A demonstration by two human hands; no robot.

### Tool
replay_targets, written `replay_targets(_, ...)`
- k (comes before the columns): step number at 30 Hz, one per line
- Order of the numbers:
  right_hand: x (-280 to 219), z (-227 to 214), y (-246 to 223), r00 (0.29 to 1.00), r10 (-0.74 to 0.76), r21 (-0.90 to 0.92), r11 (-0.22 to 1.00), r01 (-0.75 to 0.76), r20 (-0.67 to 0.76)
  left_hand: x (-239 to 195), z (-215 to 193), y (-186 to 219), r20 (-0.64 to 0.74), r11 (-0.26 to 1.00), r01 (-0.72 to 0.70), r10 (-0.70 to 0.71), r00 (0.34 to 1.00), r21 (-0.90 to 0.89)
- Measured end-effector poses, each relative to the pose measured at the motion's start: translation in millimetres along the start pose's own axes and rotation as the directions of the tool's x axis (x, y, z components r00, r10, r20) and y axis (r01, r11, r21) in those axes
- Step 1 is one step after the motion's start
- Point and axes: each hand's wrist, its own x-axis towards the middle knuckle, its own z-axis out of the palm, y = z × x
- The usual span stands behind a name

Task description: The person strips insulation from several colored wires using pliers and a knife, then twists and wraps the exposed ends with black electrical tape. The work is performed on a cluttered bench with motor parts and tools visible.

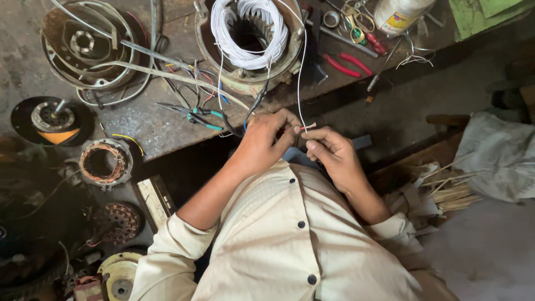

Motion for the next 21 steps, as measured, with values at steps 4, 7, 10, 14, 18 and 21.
replay_targets(4,3.0,0.6,5.5,0.999,0.002,-0.01,1.0,-0.002,-0.034,-0.5,-1.9,-0.5,0.062,0.987,-0.067,0.076,0.995,-0.146)
replay_targets(7,5.9,1.2,6.4,0.999,-0.01,0.012,1.0,0.011,-0.048,-0.4,-2.7,2.0,0.061,0.975,-0.002,0.016,0.998,-0.221)
replay_targets(10,5.5,3.2,7.5,0.999,-0.024,0.032,0.999,0.025,-0.04,-0.7,-1.3,5.1,0.078,0.978,0.101,-0.088,0.993,-0.181)
replay_targets(14,0.5,4.0,7.2,0.999,-0.01,0.016,1.0,0.01,-0.051,-1.8,4.5,7.4,0.006,0.989,0.098,-0.098,0.995,-0.113)
replay_targets(18,-7.5,6.9,-12.2,0.991,0.129,-0.033,0.991,-0.13,-0.036,-2.5,7.2,8.3,-0.034,0.983,0.126,-0.131,0.991,-0.134)
replay_targets(21,-18.9,15.6,-43.0,0.996,-0.04,-0.446,0.895,0.003,-0.074,-2.0,7.1,8.7,-0.034,0.979,0.154,-0.16,0.987,-0.132)
